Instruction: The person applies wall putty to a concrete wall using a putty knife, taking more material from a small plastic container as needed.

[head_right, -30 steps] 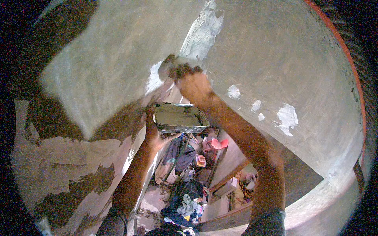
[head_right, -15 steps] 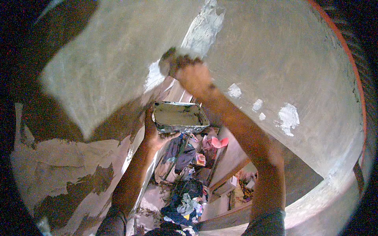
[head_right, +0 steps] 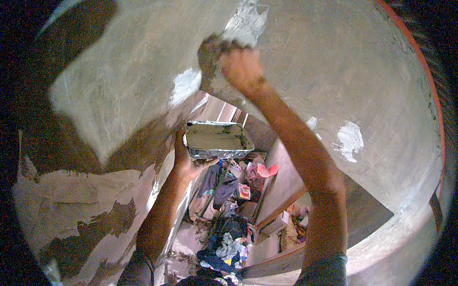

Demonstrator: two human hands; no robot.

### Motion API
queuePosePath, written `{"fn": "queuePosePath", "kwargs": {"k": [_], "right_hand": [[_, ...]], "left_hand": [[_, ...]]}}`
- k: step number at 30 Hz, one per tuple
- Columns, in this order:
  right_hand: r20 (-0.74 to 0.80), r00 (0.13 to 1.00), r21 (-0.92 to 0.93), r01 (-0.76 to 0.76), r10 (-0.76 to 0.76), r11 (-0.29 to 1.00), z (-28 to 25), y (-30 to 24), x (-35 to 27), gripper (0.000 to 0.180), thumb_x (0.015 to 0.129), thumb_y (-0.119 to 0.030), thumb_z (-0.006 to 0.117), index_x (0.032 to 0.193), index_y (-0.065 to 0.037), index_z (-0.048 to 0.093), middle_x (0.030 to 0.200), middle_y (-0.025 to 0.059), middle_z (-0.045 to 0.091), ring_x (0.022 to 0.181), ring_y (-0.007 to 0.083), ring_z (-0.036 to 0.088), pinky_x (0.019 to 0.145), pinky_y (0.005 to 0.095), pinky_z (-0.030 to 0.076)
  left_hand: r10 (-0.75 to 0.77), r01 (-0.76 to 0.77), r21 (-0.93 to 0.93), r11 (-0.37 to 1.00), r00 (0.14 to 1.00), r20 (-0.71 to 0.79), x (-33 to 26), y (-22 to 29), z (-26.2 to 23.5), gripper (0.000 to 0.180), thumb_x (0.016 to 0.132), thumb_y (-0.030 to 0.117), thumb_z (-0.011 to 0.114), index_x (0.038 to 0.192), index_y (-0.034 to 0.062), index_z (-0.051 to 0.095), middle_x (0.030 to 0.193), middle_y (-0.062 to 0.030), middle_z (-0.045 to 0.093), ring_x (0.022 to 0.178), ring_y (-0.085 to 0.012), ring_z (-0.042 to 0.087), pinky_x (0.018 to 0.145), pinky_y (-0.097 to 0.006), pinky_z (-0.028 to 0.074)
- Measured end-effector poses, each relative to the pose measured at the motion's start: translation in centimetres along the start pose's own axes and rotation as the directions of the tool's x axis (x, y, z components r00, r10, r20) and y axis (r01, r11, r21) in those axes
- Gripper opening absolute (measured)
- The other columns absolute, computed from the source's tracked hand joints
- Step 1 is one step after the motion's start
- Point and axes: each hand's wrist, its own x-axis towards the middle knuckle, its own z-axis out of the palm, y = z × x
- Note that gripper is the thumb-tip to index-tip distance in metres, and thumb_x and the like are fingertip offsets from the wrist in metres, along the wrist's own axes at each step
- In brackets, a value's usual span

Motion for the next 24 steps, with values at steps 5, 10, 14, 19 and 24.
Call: {"fn": "queuePosePath", "kwargs": {"k": [5,10,14,19,24], "right_hand": [[-0.188,0.967,0.227,0.211,-0.17,0.951,0.0,-5.7,-5.0,0.028,0.077,-0.012,0.048,0.103,-0.013,0.056,0.084,0.0082,0.057,0.076,0.0215,0.059,0.058,0.0343,0.05],[-0.148,0.981,0.111,-0.112,0.127,0.988,-1.6,0.2,-1.9,0.025,0.077,-0.012,0.048,0.1,-0.012,0.056,0.084,0.0089,0.059,0.072,0.0236,0.06,0.057,0.0355,0.05],[-0.441,0.887,0.013,-0.146,0.137,0.989,-1.9,6.9,2.3,0.025,0.079,-0.01,0.045,0.101,-0.011,0.056,0.088,0.0112,0.06,0.074,0.0256,0.061,0.058,0.0373,0.051],[-0.157,0.982,-0.003,-0.107,0.105,0.994,0.3,4.8,0.9,0.028,0.079,-0.01,0.045,0.106,-0.014,0.055,0.089,0.0105,0.059,0.074,0.0249,0.061,0.057,0.036,0.052],[-0.097,0.99,0.166,0.117,-0.102,0.979,-0.3,-3.7,-5.4,0.03,0.075,-0.011,0.049,0.105,-0.012,0.054,0.09,0.009,0.058,0.081,0.0231,0.059,0.062,0.0349,0.051]], "left_hand": [[0.005,-0.006,-0.04,0.999,1.0,-0.018,-0.3,0.0,-0.1,0.069,0.074,0.068,0.031,0.118,0.0167,0.044,0.117,-0.0121,0.048,0.102,-0.034,0.049,0.081,-0.057,0.037],[0.011,-0.01,-0.062,0.998,1.0,0.004,-0.3,-0.2,-0.5,0.071,0.074,0.07,0.032,0.12,0.0166,0.042,0.118,-0.0126,0.048,0.102,-0.0354,0.049,0.082,-0.058,0.036],[0.011,-0.011,-0.056,0.998,1.0,-0.008,0.3,-0.5,-0.7,0.072,0.073,0.07,0.032,0.119,0.0159,0.043,0.117,-0.0127,0.048,0.101,-0.0351,0.05,0.079,-0.056,0.039],[0.011,-0.011,-0.032,0.999,1.0,0.017,0.5,-0.7,-0.7,0.072,0.073,0.071,0.031,0.118,0.0159,0.044,0.116,-0.0123,0.049,0.1,-0.0342,0.05,0.077,-0.054,0.042],[0.024,-0.023,-0.035,0.999,1.0,0.012,0.0,-0.5,-0.6,0.071,0.073,0.071,0.031,0.117,0.0173,0.045,0.117,-0.0121,0.048,0.103,-0.0346,0.048,0.082,-0.057,0.038]]}}
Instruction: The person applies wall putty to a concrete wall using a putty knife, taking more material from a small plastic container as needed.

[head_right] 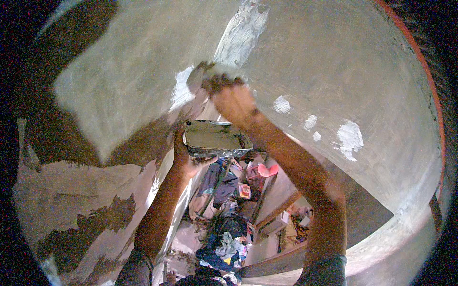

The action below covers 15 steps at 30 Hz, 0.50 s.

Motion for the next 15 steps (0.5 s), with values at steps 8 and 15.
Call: {"fn": "queuePosePath", "kwargs": {"k": [8,15], "right_hand": [[-0.289,0.952,-0.015,-0.109,0.1,0.994,-1.4,3.6,2.8,0.035,0.072,-0.009,0.051,0.107,-0.011,0.052,0.088,0.0066,0.057,0.081,0.0222,0.058,0.062,0.0343,0.05],[-0.111,0.992,0.295,-0.024,0.06,0.955,-0.7,-3.9,-4.1,0.032,0.075,-0.009,0.052,0.107,-0.01,0.053,0.088,0.0075,0.058,0.08,0.0252,0.058,0.063,0.0363,0.049]], "left_hand": [[0.007,-0.007,0.0,1.0,1.0,-0.023,-0.9,0.0,-0.3,0.07,0.072,0.069,0.035,0.12,0.0179,0.042,0.123,-0.0127,0.043,0.109,-0.0365,0.044,0.087,-0.06,0.032],[-0.004,0.003,0.037,0.999,1.0,0.02,-2.1,0.0,-1.5,0.068,0.074,0.067,0.034,0.12,0.017,0.044,0.119,-0.0122,0.048,0.103,-0.0334,0.05,0.081,-0.054,0.042]]}}
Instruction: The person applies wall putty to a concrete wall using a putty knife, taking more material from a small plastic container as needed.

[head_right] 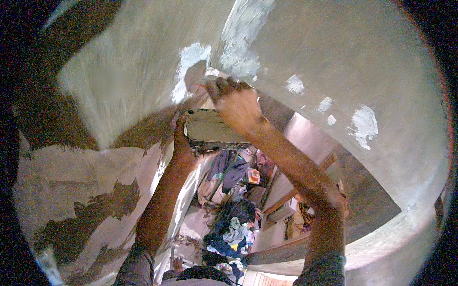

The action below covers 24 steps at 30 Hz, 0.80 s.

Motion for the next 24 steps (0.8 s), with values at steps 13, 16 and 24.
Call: {"fn": "queuePosePath", "kwargs": {"k": [13,16,24], "right_hand": [[0.587,0.343,0.742,-0.591,0.733,-0.317,-1.0,-7.5,-21.1,0.008,0.078,-0.006,0.059,0.085,-0.002,0.059,0.082,0.0025,0.059,0.071,0.0097,0.053,0.064,0.0235,0.042],[0.759,0.247,0.629,-0.517,0.602,-0.581,-2.2,-11.0,-25.4,0.012,0.077,-0.007,0.059,0.087,-0.001,0.059,0.084,0.0027,0.059,0.074,0.0114,0.055,0.067,0.0241,0.043],[0.796,0.076,0.559,-0.475,0.601,-0.68,-7.3,-19.3,-33.8,0.013,0.075,-0.008,0.061,0.086,-0.002,0.059,0.081,0.0009,0.058,0.073,0.0111,0.053,0.066,0.0237,0.04]], "left_hand": [[-0.081,0.091,0.087,0.992,0.99,-0.114,-9.2,-9.4,-5.9,0.069,0.078,0.064,0.03,0.123,0.013,0.042,0.118,-0.0133,0.049,0.099,-0.0336,0.055,0.066,-0.052,0.052],[-0.102,0.104,0.026,0.994,0.991,-0.087,-12.4,-12.9,-8.1,0.072,0.076,0.066,0.032,0.124,0.0127,0.04,0.119,-0.0141,0.049,0.099,-0.0352,0.054,0.067,-0.053,0.051],[-0.074,0.076,0.003,0.997,0.971,-0.225,-21.8,-18.0,-11.4,0.078,0.074,0.069,0.033,0.126,0.0115,0.038,0.125,-0.0135,0.044,0.111,-0.0321,0.046,0.087,-0.053,0.041]]}}
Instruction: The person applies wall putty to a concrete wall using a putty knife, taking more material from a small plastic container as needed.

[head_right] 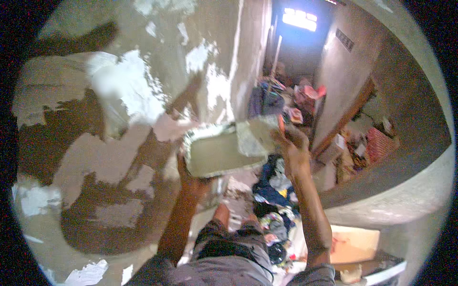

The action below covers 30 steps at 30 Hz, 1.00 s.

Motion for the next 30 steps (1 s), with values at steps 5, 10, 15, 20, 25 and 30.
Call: {"fn": "queuePosePath", "kwargs": {"k": [5,10,15,20,25,30], "right_hand": [[-0.074,0.997,0.027,-0.006,0.008,1.0,1.0,3.8,-5.4,0.007,0.077,-0.006,0.06,0.073,-0.005,0.055,0.069,-0.0041,0.05,0.063,0.0071,0.044,0.057,0.0214,0.035],[-0.07,0.995,0.006,0.073,-0.073,0.997,2.8,6.9,-9.2,0.012,0.08,-0.005,0.058,0.071,-0.006,0.051,0.066,-0.006,0.044,0.064,0.0047,0.038,0.057,0.02,0.031],[-0.028,0.999,0.082,0.023,-0.021,0.996,3.7,7.9,-11.6,0.008,0.08,-0.005,0.059,0.075,-0.004,0.052,0.069,-0.005,0.046,0.063,0.0049,0.04,0.057,0.0201,0.032],[-0.032,0.999,0.14,0.009,-0.004,0.99,3.8,8.1,-13.7,0.006,0.08,-0.005,0.058,0.077,-0.003,0.054,0.07,-0.0043,0.049,0.064,0.0052,0.042,0.058,0.0205,0.035],[-0.009,1.0,0.101,-0.019,0.02,0.995,3.2,8.2,-15.4,0.005,0.078,-0.006,0.058,0.075,-0.006,0.054,0.068,-0.0032,0.053,0.061,0.0052,0.046,0.057,0.0211,0.037],[0.026,0.999,0.096,-0.035,0.033,0.995,2.9,8.5,-16.6,0.009,0.078,-0.007,0.06,0.073,-0.007,0.052,0.068,-0.0042,0.051,0.061,0.005,0.045,0.057,0.0203,0.036]], "left_hand": [[0.14,-0.141,0.031,0.99,0.99,0.032,-4.3,-0.4,-2.9,0.059,0.084,0.053,0.034,0.122,0.0084,0.041,0.112,-0.0101,0.052,0.1,-0.0269,0.053,0.084,-0.042,0.045],[0.01,-0.013,-0.056,0.998,0.998,-0.059,-7.7,-0.2,-4.5,0.057,0.085,0.052,0.035,0.123,0.0083,0.039,0.116,-0.0101,0.049,0.103,-0.0251,0.05,0.086,-0.04,0.044],[0.056,-0.058,-0.059,0.997,0.998,-0.024,-10.6,-0.7,-6.6,0.058,0.085,0.054,0.036,0.123,0.0097,0.04,0.116,-0.0098,0.049,0.104,-0.0248,0.05,0.087,-0.04,0.043],[0.013,-0.016,-0.115,0.993,1.0,-0.029,-12.5,-1.6,-8.6,0.059,0.084,0.055,0.038,0.122,0.0111,0.042,0.116,-0.0088,0.05,0.104,-0.0242,0.05,0.087,-0.04,0.044],[0.022,-0.031,-0.073,0.997,0.993,-0.119,-14.5,-2.8,-9.1,0.061,0.082,0.057,0.04,0.122,0.0123,0.041,0.117,-0.0086,0.049,0.104,-0.0242,0.05,0.086,-0.041,0.045],[0.053,-0.051,0.019,0.999,0.99,-0.134,-15.7,-3.2,-9.1,0.065,0.08,0.062,0.039,0.124,0.0136,0.04,0.12,-0.0083,0.046,0.105,-0.024,0.049,0.086,-0.042,0.044]]}}
